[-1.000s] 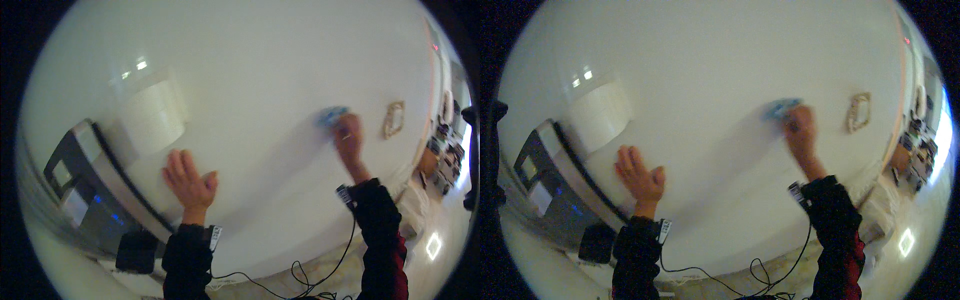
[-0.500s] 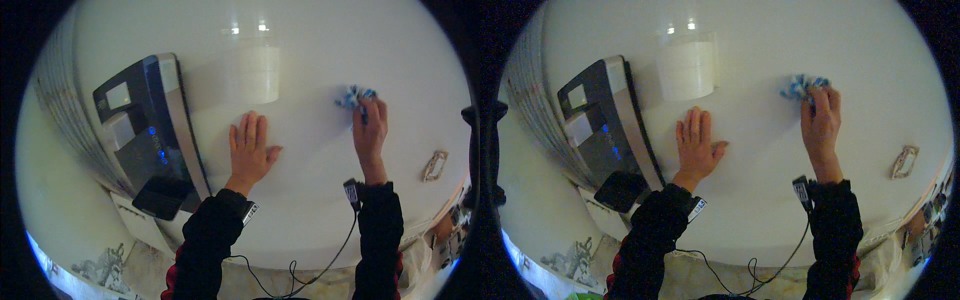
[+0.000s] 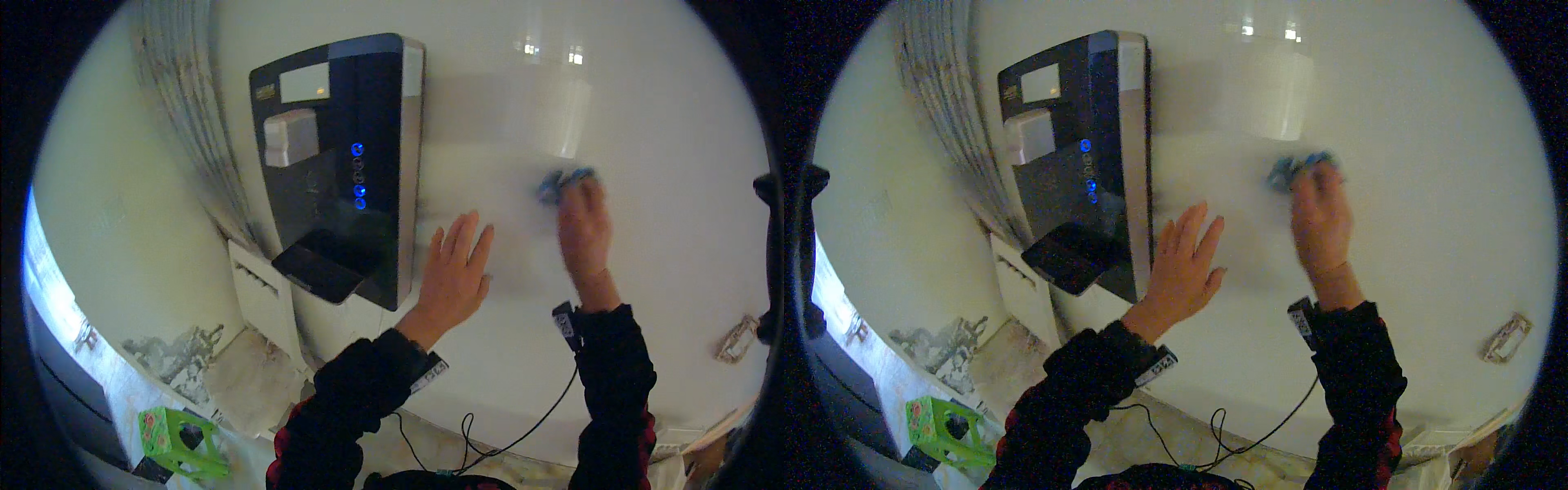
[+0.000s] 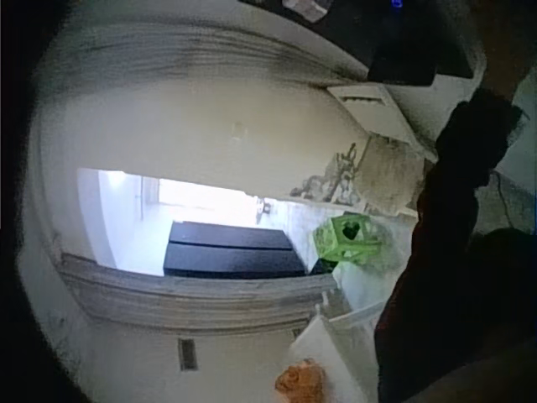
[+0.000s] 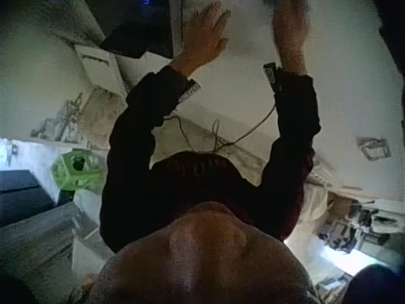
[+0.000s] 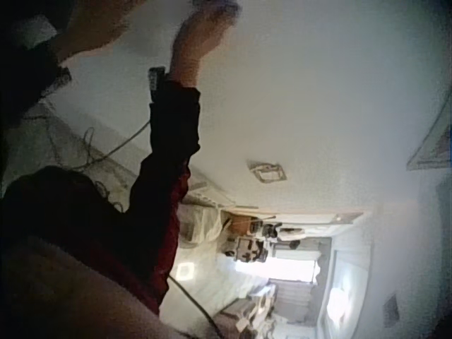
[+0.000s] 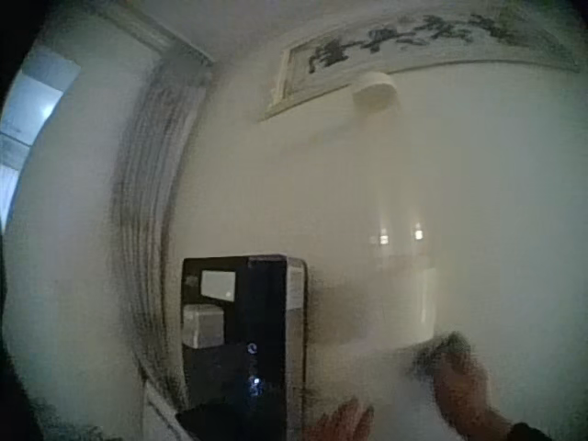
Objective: The person wipes a dining table, a wall-mounted water dispenser, and a green plastic stool with a blue patterned cloth. They move a blue tumbler and a yellow bag on the table while cleaning, then wipe the wall and stool before placing the stool back.
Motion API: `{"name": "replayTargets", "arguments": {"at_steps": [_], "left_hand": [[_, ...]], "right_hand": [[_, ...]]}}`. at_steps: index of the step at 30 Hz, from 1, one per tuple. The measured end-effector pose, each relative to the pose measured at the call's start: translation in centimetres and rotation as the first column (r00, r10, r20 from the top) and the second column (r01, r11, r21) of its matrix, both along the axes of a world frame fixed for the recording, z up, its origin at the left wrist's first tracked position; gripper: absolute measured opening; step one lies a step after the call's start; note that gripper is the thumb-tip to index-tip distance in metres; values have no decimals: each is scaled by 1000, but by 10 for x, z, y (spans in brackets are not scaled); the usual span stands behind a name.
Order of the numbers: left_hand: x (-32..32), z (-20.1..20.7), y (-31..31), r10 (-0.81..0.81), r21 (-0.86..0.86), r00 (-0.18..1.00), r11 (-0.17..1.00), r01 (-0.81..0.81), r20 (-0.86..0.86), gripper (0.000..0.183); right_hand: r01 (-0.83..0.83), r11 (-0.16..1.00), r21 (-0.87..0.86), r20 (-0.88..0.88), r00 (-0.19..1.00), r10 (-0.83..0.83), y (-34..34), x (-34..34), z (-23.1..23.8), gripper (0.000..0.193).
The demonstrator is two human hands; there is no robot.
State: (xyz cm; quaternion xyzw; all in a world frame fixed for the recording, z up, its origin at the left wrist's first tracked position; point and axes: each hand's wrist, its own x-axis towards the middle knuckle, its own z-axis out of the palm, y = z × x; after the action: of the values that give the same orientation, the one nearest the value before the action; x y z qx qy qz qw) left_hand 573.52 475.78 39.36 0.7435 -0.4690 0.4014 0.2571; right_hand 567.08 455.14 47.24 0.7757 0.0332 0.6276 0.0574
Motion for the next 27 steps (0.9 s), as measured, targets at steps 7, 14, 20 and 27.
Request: {"name": "replayTargets", "arguments": {"at_steps": [7, 14, 20, 27], "left_hand": [[36, -48, 4, 96, 129, 973, 989, -70, -211, 64], [32, -36, 9, 91, -90, 988, 991, -103, -125, 58], [21, -109, 64, 49, -95, 928, 991, -90, -368, 52], [-9, -152, 157, 75, 73, 763, 997, -36, -642, 43]], "right_hand": [[-201, 967, 159, -313, 918, 242, -1, 78, -41, 12], [-139, 949, 281, -439, 861, 256, -26, 93, -43, 18], [-347, 933, 96, -328, 874, 359, 30, 112, -104, 21], [-378, 923, -73, -93, 924, 372, 130, 100, -16, 25]]}}
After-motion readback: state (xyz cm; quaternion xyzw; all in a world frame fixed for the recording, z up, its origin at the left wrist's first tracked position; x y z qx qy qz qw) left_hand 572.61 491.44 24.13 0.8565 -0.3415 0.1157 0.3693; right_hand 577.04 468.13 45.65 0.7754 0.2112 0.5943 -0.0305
